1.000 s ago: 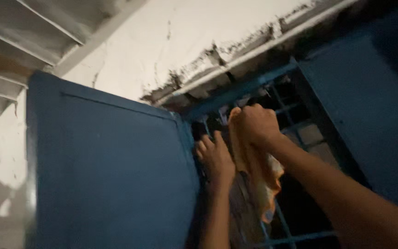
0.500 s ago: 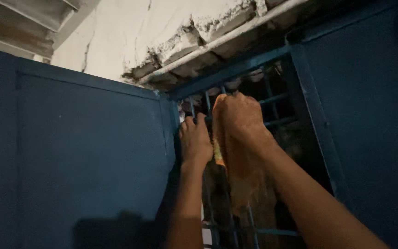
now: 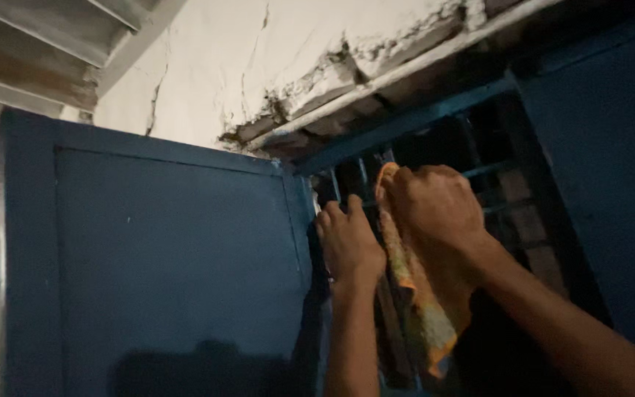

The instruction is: The person cleans a blue metal window grille and its frame using a spray bottle and a cloth. They repeatedly spray the surface and wipe it down, focusing on the top edge and the bars of the grille.

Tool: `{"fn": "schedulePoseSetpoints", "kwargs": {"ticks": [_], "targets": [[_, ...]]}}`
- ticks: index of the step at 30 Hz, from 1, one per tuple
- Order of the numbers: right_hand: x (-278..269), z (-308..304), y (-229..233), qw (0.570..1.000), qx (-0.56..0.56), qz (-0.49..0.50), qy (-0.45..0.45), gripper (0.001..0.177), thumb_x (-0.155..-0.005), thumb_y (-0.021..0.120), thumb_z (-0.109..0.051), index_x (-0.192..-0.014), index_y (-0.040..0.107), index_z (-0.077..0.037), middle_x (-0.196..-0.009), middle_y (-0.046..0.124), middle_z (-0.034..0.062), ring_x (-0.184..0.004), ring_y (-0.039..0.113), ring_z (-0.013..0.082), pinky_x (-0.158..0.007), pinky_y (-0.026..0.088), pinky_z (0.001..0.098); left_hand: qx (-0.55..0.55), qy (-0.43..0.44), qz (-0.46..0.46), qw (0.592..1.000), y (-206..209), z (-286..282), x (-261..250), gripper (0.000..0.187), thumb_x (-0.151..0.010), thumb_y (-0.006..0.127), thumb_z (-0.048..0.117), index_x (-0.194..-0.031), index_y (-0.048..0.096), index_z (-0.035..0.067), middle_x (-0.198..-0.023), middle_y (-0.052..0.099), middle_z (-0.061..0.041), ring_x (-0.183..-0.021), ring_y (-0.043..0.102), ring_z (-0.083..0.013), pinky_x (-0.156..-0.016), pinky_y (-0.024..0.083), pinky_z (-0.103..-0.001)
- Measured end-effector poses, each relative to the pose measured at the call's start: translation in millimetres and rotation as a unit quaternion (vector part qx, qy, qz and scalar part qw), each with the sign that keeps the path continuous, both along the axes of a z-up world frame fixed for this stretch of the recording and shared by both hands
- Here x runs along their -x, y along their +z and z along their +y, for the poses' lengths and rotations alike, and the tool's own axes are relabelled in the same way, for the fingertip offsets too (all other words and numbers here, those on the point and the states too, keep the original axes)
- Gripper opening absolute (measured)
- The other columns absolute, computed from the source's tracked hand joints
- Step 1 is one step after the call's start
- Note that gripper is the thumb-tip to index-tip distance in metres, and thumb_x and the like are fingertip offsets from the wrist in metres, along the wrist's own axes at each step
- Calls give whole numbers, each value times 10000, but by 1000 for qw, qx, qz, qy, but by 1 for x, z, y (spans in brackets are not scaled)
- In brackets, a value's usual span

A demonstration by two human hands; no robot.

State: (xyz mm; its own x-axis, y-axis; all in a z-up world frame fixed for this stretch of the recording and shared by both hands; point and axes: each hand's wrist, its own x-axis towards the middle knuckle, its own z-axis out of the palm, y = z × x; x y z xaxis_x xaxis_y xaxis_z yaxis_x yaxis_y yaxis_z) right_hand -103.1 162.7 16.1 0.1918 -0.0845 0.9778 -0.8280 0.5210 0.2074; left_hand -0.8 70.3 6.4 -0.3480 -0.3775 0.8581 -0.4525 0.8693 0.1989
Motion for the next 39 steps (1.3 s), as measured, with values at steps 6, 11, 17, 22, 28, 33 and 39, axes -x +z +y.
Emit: {"fn": "schedulePoseSetpoints", "kwargs": {"ticks": [6,11,17,22,28,33,39], "targets": [[-5,-16,4,999,40,-11,-33,202,-889,696,-253,-951,710,-61,-808,695,150,-755,694,338,-662,567,457,60,-24,12,998,4,-22,-9,696,-828,795,84,-1428,445,53,-1404,416,-254,-1348,361,-425,-1183,257,-493],[-33,-18,23,992,9,-115,-46,242,-920,669,-311,-931,706,-72,-817,703,127,-723,691,319,-637,562,454,-87,-62,-30,994,36,-15,-27,757,-758,846,44,-1403,462,141,-1482,353,-177,-1412,290,-400,-1099,322,-507],[-56,-19,48,988,16,-153,31,250,-973,621,-270,-992,728,-46,-892,723,159,-774,691,348,-704,552,464,-50,-86,-32,995,66,-24,-51,743,-717,902,170,-1355,527,111,-1440,414,-176,-1386,344,-384,-1194,296,-499],[-63,-23,61,958,19,-284,14,292,-984,610,-304,-1040,744,-50,-967,735,174,-801,704,373,-710,554,481,-82,-159,-86,980,87,-40,-70,751,-719,903,302,-1362,559,124,-1427,434,-191,-1365,386,-387,-1154,347,-517],[-59,-22,75,957,19,-288,36,286,-956,624,-284,-1073,741,-50,-1017,738,180,-857,709,398,-728,566,486,-28,-206,-51,977,91,-59,-63,639,-753,831,138,-1345,596,94,-1421,453,-247,-1335,405,-446,-1095,368,-569],[-56,-20,83,960,-42,-276,-8,277,-941,651,-251,-1109,722,-43,-1010,739,182,-873,710,399,-746,569,498,-55,-207,-72,974,95,-63,-62,627,-780,802,131,-1360,567,95,-1431,444,-261,-1359,393,-455,-1133,351,-563],[-46,-15,81,959,-99,-266,-24,296,-878,670,-158,-1159,704,-70,-1096,723,171,-958,692,375,-793,565,481,-84,-187,-77,976,91,-59,-41,657,-834,759,104,-1442,509,94,-1552,331,-275,-1414,302,-493,-1119,321,-583]]}}
